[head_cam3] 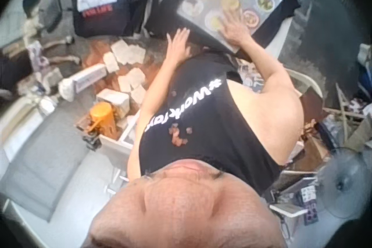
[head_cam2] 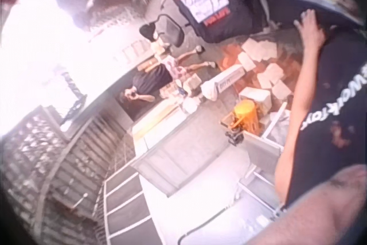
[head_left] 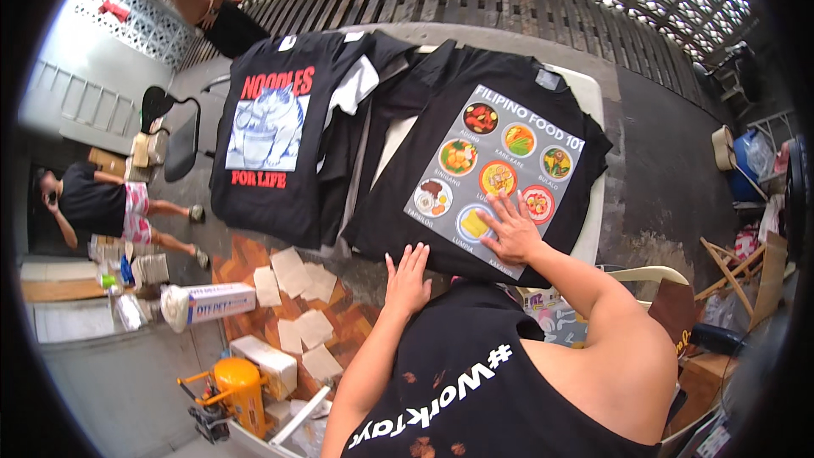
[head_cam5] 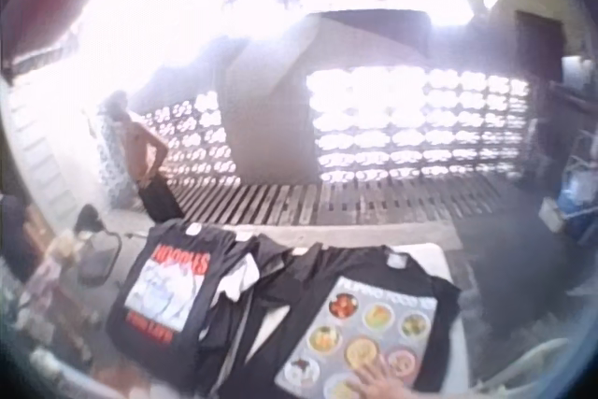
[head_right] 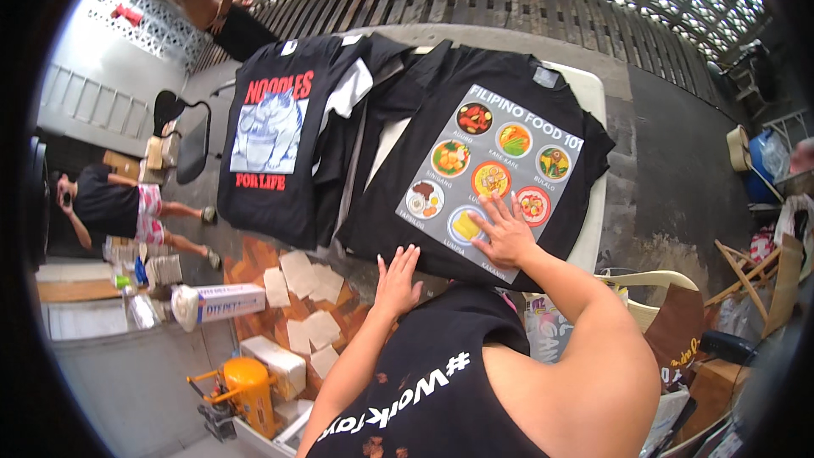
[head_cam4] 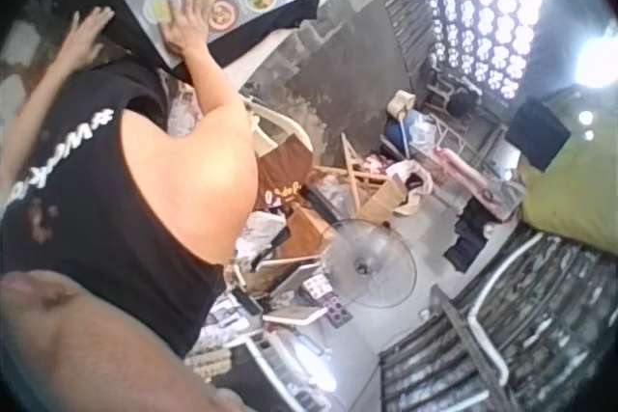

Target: The person places a black t-shirt on a heat press, aligns a transfer sheet, and operates the machine. They then handle a blue t-shirt, place it on the press, and apply a second transfer design. The person folds the finished shirts and stacks them.

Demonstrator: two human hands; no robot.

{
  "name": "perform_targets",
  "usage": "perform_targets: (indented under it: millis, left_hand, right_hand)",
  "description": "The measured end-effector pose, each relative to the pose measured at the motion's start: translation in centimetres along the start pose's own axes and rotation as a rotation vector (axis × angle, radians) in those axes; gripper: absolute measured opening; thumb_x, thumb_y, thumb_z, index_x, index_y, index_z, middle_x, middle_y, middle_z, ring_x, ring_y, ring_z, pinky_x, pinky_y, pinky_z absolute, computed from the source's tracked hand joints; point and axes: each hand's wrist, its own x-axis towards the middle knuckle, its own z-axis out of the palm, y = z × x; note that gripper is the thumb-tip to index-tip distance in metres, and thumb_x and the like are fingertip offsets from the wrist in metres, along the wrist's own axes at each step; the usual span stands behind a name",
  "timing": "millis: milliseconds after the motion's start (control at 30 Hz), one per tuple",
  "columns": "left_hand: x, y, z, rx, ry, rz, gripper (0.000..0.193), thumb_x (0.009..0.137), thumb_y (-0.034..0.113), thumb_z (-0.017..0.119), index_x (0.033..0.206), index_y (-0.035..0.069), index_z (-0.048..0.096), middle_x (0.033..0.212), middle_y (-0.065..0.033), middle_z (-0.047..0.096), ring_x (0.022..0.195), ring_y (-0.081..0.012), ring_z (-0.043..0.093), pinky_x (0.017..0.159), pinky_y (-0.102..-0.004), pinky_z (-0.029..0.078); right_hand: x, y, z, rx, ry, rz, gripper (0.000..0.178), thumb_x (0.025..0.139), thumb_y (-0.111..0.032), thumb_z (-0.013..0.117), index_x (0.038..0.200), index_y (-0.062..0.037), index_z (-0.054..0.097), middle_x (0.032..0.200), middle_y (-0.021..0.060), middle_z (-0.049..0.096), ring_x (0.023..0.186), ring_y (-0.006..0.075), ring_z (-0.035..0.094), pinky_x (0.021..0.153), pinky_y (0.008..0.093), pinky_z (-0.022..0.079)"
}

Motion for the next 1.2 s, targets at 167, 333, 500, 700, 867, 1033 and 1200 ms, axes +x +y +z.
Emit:
perform_targets:
  millis: [167,333,500,700,867,1033,1200]
  left_hand:
    - [1.9,-1.0,-0.6,0.116,0.044,-0.001,0.077,0.089,0.019,0.076,0.16,0.01,0.047,0.172,-0.0126,0.038,0.161,-0.0377,0.03,0.13,-0.0688,0.015]
    - [3.9,-1.0,-1.2,0.116,0.28,0.246,0.056,0.086,0.008,0.07,0.142,0.008,0.064,0.153,-0.0178,0.054,0.148,-0.0385,0.045,0.128,-0.0671,0.026]
    - [2.5,2.2,0.7,0.078,0.223,0.331,0.064,0.085,0.011,0.074,0.148,0.018,0.062,0.154,-0.0142,0.052,0.147,-0.0356,0.045,0.128,-0.0664,0.026]
    - [0.2,3.1,2.7,0.123,0.147,0.164,0.085,0.081,0.016,0.082,0.159,0.03,0.052,0.168,-0.0098,0.041,0.157,-0.0343,0.035,0.13,-0.0664,0.019]
    - [0.2,3.1,2.6,0.115,0.162,0.175,0.082,0.083,0.015,0.079,0.159,0.029,0.052,0.169,-0.0088,0.04,0.158,-0.0339,0.033,0.131,-0.0667,0.015]
    - [0.2,3.7,2.4,0.107,0.1,0.124,0.08,0.085,0.015,0.077,0.159,0.029,0.052,0.168,-0.0085,0.041,0.158,-0.0333,0.033,0.131,-0.0684,0.015]
    - [0.2,3.5,2.4,0.085,0.138,0.149,0.08,0.082,0.013,0.079,0.157,0.028,0.054,0.168,-0.0092,0.041,0.157,-0.0353,0.034,0.131,-0.0688,0.015]
  right_hand:
    - [2.0,-0.2,2.7,0.059,0.134,0.07,0.068,0.101,-0.063,0.056,0.16,-0.0284,0.054,0.174,0.0117,0.036,0.164,0.0368,0.024,0.131,0.0675,0.008]
    - [10.2,-1.0,2.5,0.193,0.276,0.186,0.058,0.097,-0.05,0.067,0.145,-0.0182,0.066,0.165,0.0147,0.048,0.159,0.0382,0.034,0.128,0.0693,0.018]
    - [9.4,1.6,-1.3,0.597,0.153,0.031,0.041,0.09,-0.032,0.077,0.124,-0.0093,0.073,0.136,0.0151,0.068,0.134,0.0369,0.059,0.111,0.0543,0.046]
    - [0.5,0.3,-1.7,0.138,0.112,-0.508,0.039,0.084,-0.021,0.08,0.12,-0.0112,0.07,0.114,0.0082,0.069,0.117,0.0296,0.065,0.105,0.0467,0.049]
    - [1.8,-0.7,-0.9,-0.097,0.016,-0.668,0.021,0.093,-0.022,0.067,0.112,-0.0117,0.069,0.104,0.0062,0.07,0.109,0.0275,0.069,0.104,0.0463,0.051]
    - [3.8,-0.2,-1.6,-0.126,-0.087,-0.747,0.023,0.095,-0.024,0.064,0.114,-0.0122,0.071,0.098,0.0075,0.074,0.106,0.0286,0.071,0.096,0.0457,0.054]
    - [5.6,0.5,-2.5,0.532,-0.223,-0.187,0.026,0.091,-0.009,0.067,0.114,-0.0087,0.077,0.107,0.0171,0.079,0.104,0.0361,0.076,0.091,0.0477,0.059]
